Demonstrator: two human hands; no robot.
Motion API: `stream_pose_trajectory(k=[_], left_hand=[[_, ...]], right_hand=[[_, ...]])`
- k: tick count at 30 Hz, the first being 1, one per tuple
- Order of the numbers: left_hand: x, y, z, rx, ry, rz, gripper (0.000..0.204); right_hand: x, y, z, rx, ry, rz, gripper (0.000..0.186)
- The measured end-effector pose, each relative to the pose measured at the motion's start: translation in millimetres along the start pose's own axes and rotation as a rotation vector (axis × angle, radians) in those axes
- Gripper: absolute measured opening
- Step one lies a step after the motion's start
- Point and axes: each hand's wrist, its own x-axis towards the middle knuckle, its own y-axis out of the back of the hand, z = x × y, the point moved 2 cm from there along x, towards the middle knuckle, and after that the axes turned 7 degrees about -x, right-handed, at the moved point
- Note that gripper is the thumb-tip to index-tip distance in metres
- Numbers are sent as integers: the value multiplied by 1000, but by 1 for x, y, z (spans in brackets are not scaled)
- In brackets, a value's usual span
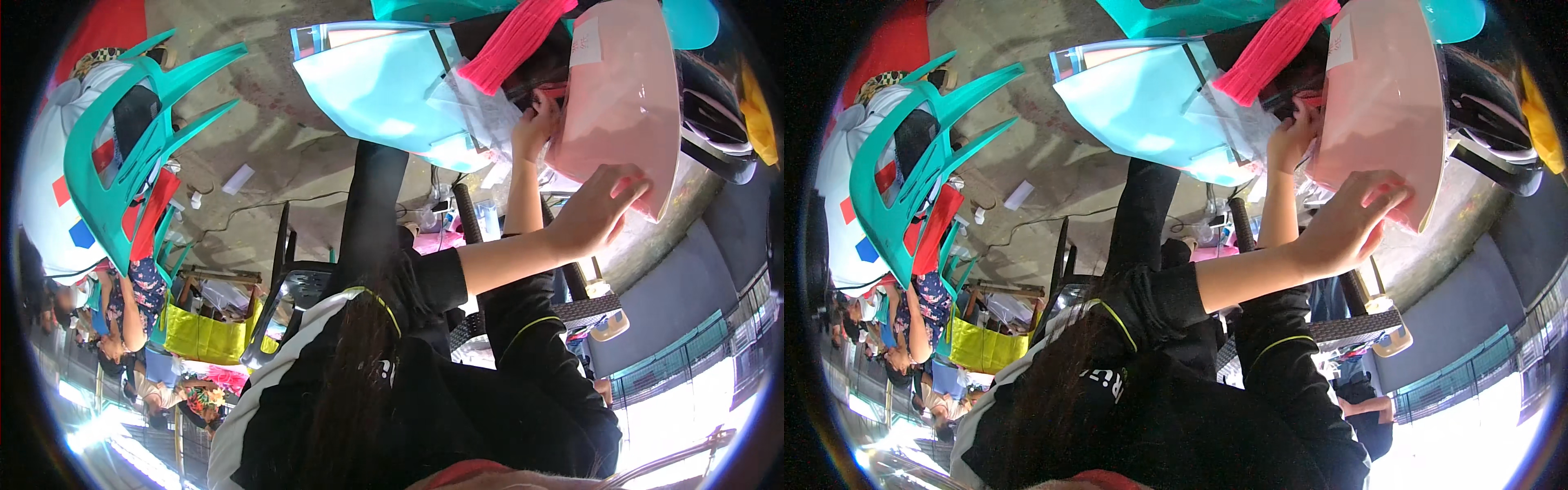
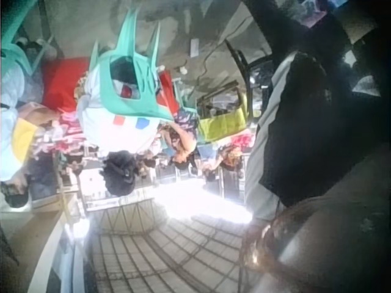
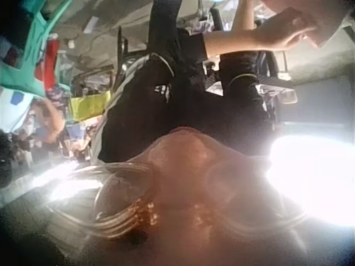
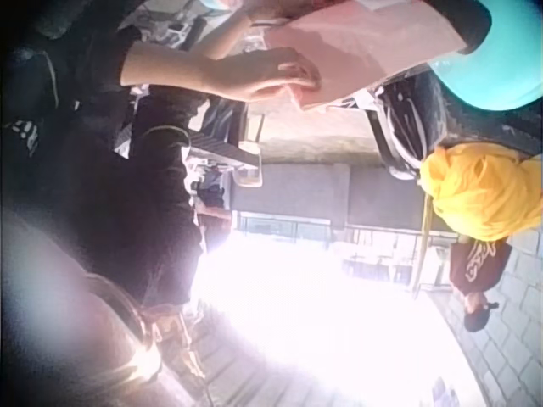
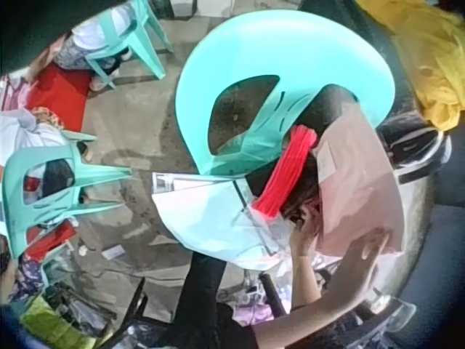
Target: The person arranges several pink fabric flowers into a bouquet, adds decorative mesh, wraps it with white paper, and secures it with a pink ribbon cut using scissors.
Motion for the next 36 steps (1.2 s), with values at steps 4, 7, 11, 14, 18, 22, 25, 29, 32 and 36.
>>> stream_pose_trajectory(k=[4, 7, 11, 14, 18, 22, 25, 29, 32, 36], left_hand=[[-1, 12, -2, 32, 8, 19, 58], [-6, 24, -7, 90, -20, 74, 58], [-2, 57, -17, 242, -88, 108, 59], [-1, 84, -33, 137, -40, 132, 62], [0, 97, -47, 161, 32, 114, 60], [6, 94, -49, 115, 16, 7, 56], [8, 98, -58, 184, -45, -3, 48], [-3, 128, -75, 112, 214, 93, 36], [-17, 164, -94, 253, 380, 199, 38], [-79, 228, -140, 449, 843, 280, 92]], right_hand=[[18, -2, -9, 22, -100, 85, 65], [27, -5, -18, -135, -29, 45, 73], [31, -9, -6, 26, -163, 65, 73], [28, -19, -3, 229, -280, 93, 73], [3, -33, -8, 632, -520, 115, 73], [-46, -29, -14, 1132, -794, 174, 73], [-82, -25, -44, 1443, -898, 173, 74], [-133, 1, -80, 1419, -1043, 111, 74], [-161, 43, -90, 1223, -1126, -55, 72], [-176, 58, -72, 1148, -927, -92, 77]])
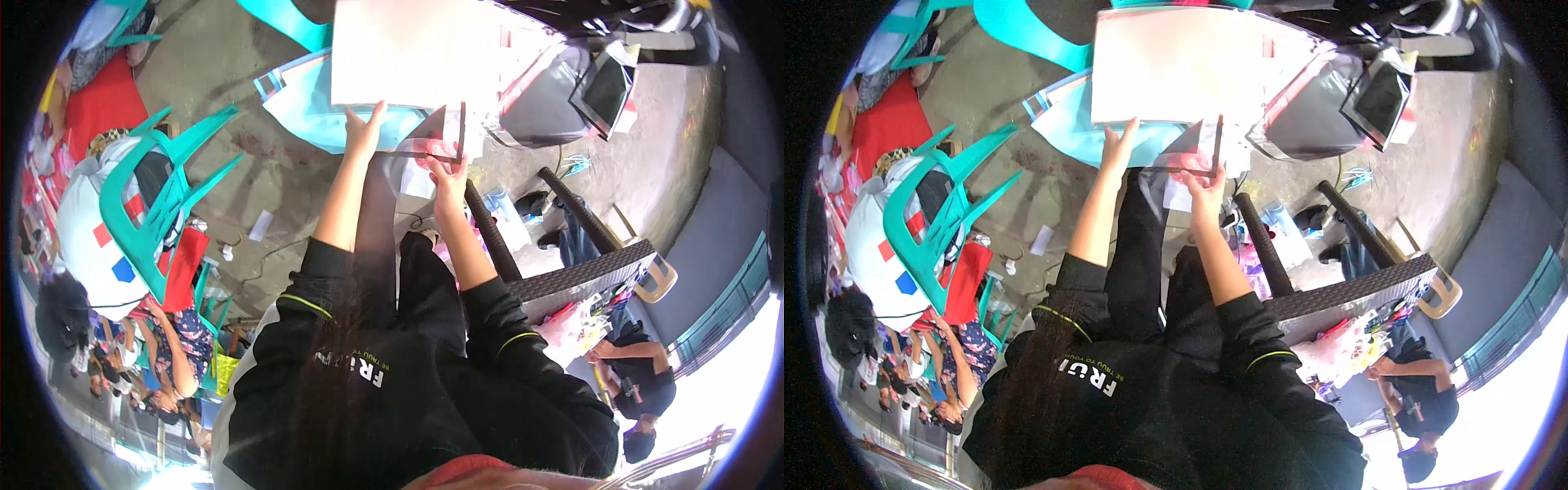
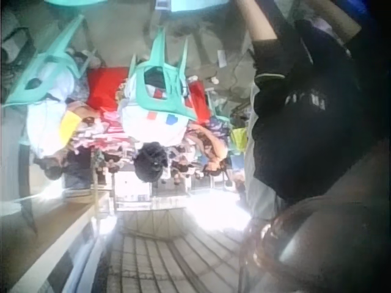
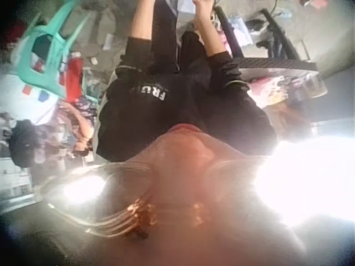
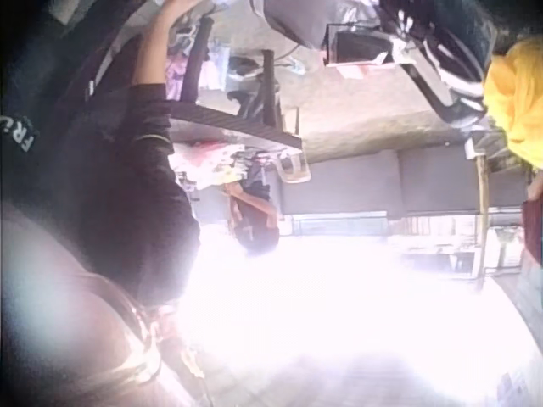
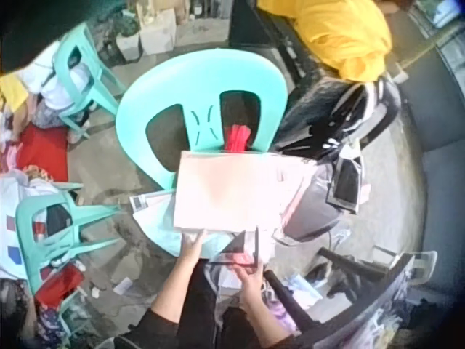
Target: The person arranges several pink fabric flowers into a bouquet, adds decorative mesh, wraps it with white paper, and secures it with a pink ribbon cut using scissors.
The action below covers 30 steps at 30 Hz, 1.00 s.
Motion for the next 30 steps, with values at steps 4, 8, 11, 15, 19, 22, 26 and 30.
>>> stream_pose_trajectory(k=[4, 8, 11, 15, 19, 22, 26, 30], left_hand=[[-70, -27, 30, -144, 487, -658, 66], [-26, -34, -23, -225, 148, -428, 45], [-6, -18, -43, -372, 211, -262, 20], [17, 18, -68, 100, -214, -82, 14], [27, 19, -52, 416, -473, 244, 26], [49, 7, -45, 194, -414, 274, 26], [71, -23, -20, -530, -245, 327, 21], [80, -18, -21, -880, -146, 132, 23]], right_hand=[[21, 10, 2, -147, 150, -159, 80], [52, 24, 15, -382, 300, -116, 81], [61, 39, 21, -444, 360, -91, 77], [55, 52, 37, 100, 30, -63, 73], [66, 52, 73, -169, 190, -151, 72], [57, 32, 66, -229, 282, -131, 70], [51, 23, 64, -118, 245, -68, 70], [39, 20, 52, -43, 261, -95, 77]])
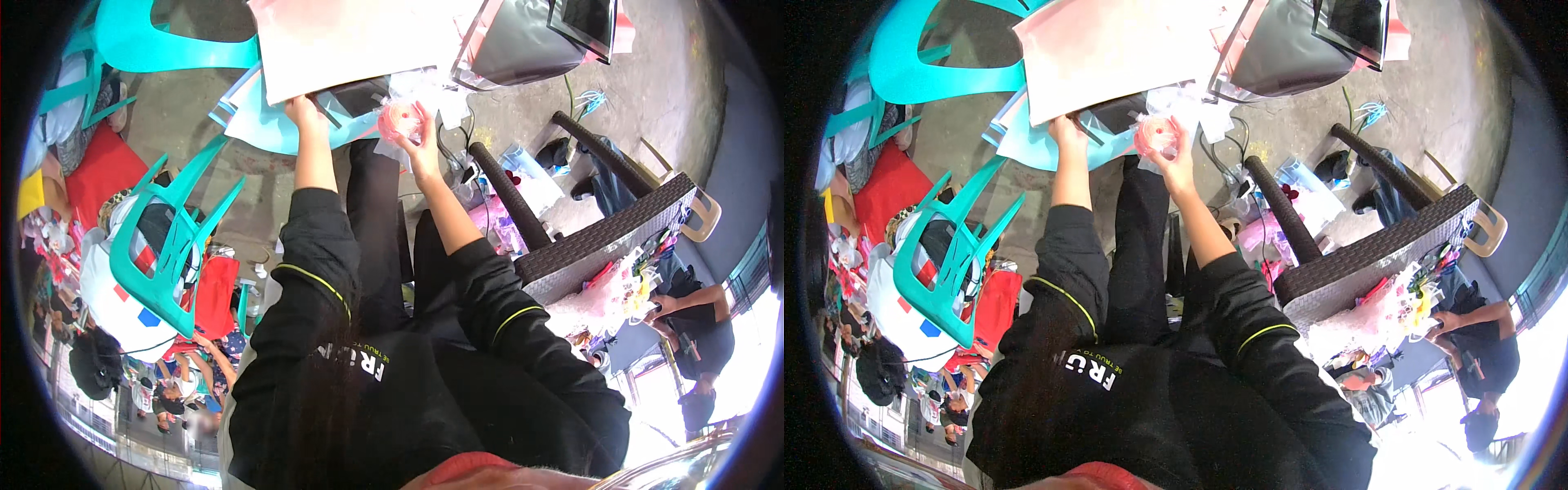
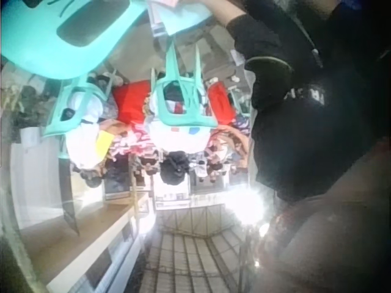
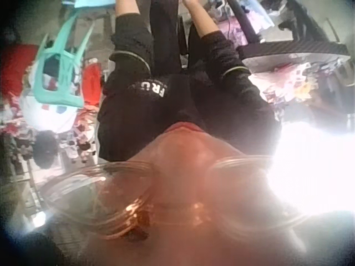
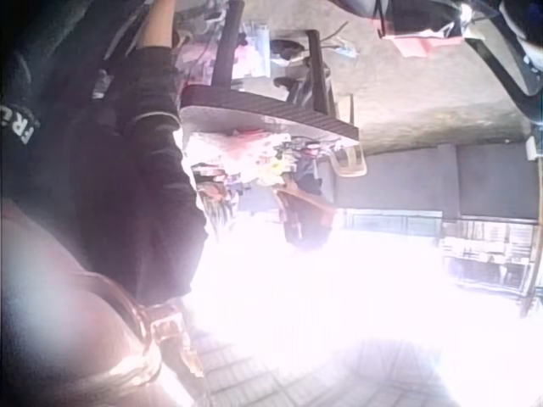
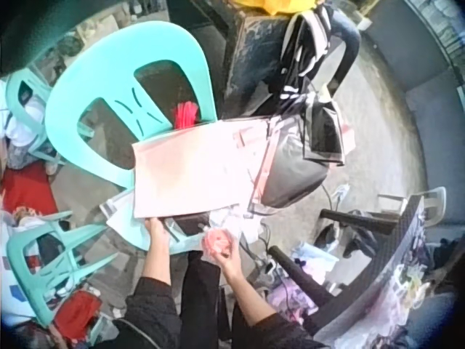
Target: The person arranges several pink fabric flowers into a bouquet, adds decorative mesh, wraps it with white paper, and secures it with a pink ribbon cut using scissors.
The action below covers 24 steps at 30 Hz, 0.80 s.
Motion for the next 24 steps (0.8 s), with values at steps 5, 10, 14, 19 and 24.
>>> stream_pose_trajectory(k=[5, 10, 14, 19, 24], left_hand=[[-48, 10, 31, 175, -9, 156, 38], [-82, 43, 52, 405, 142, 46, 48], [-211, -52, 85, 423, 561, -592, 56], [-331, -129, 110, 676, 436, -1249, 61], [-415, -179, 108, 747, 344, -1576, 41]], right_hand=[[-13, 19, -30, 81, -33, -4, 82], [-42, 40, -77, 190, -36, -60, 80], [-87, 62, -120, 437, -6, 36, 78], [-162, 101, -174, 706, 38, 42, 63], [-241, 163, -197, 823, 209, 125, 56]])
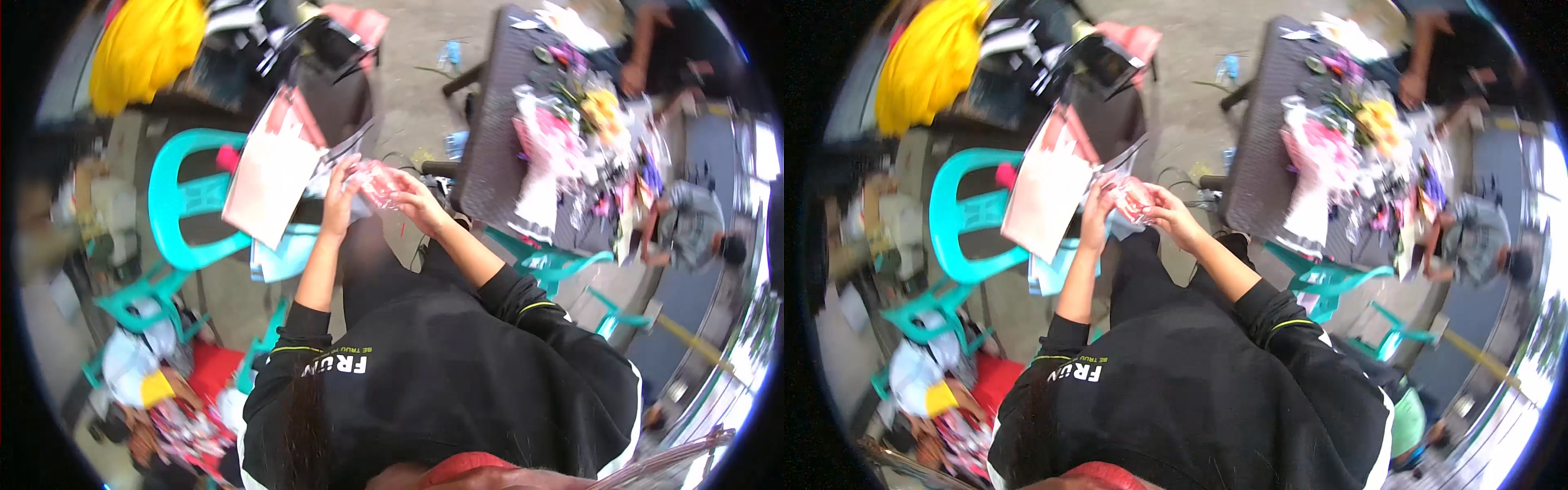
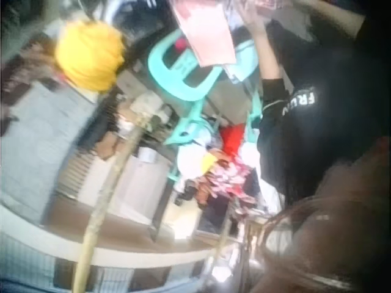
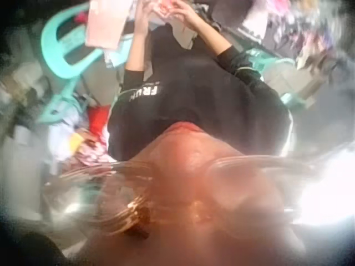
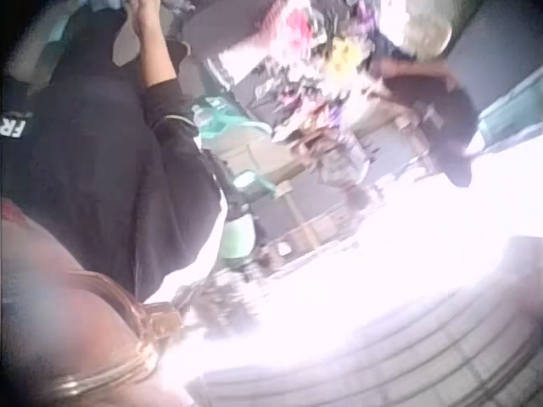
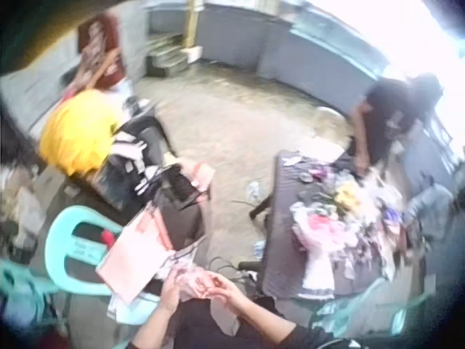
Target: The person arranges several pink fabric flowers into a bouquet, adds decorative mesh, wraps it with white paper, and secures it with a pink ribbon cut using scissors.
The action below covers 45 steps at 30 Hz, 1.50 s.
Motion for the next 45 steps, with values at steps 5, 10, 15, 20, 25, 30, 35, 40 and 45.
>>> stream_pose_trajectory(k=[5, 10, 15, 20, 25, 30, 35, 40, 45], left_hand=[[29, -112, 28, 187, 101, -396, 24], [30, -245, -1, 493, -58, -564, 17], [14, -355, -43, 330, 158, -643, 8], [10, -443, -68, 312, 226, -515, 14], [-3, -517, -135, 805, 26, -729, 20], [-25, -570, -197, 989, -190, -705, 19], [-16, -592, -238, 1212, -341, -974, 15], [-7, -621, -239, 1306, -271, -947, 14], [14, -627, -240, 1294, -509, -997, 22]], right_hand=[[-89, 46, -60, 13, 110, 131, 55], [-182, 119, -101, -187, 260, 440, 64], [-270, 204, -132, -245, 350, 609, 55], [-345, 302, -147, -141, 373, 753, 49], [-389, 376, -144, -26, 407, 702, 55], [-412, 426, -127, 66, 421, 816, 58], [-417, 458, -110, -57, 464, 904, 56], [-415, 467, -110, -293, 547, 1020, 53], [-408, 468, -112, -346, 592, 1096, 50]])
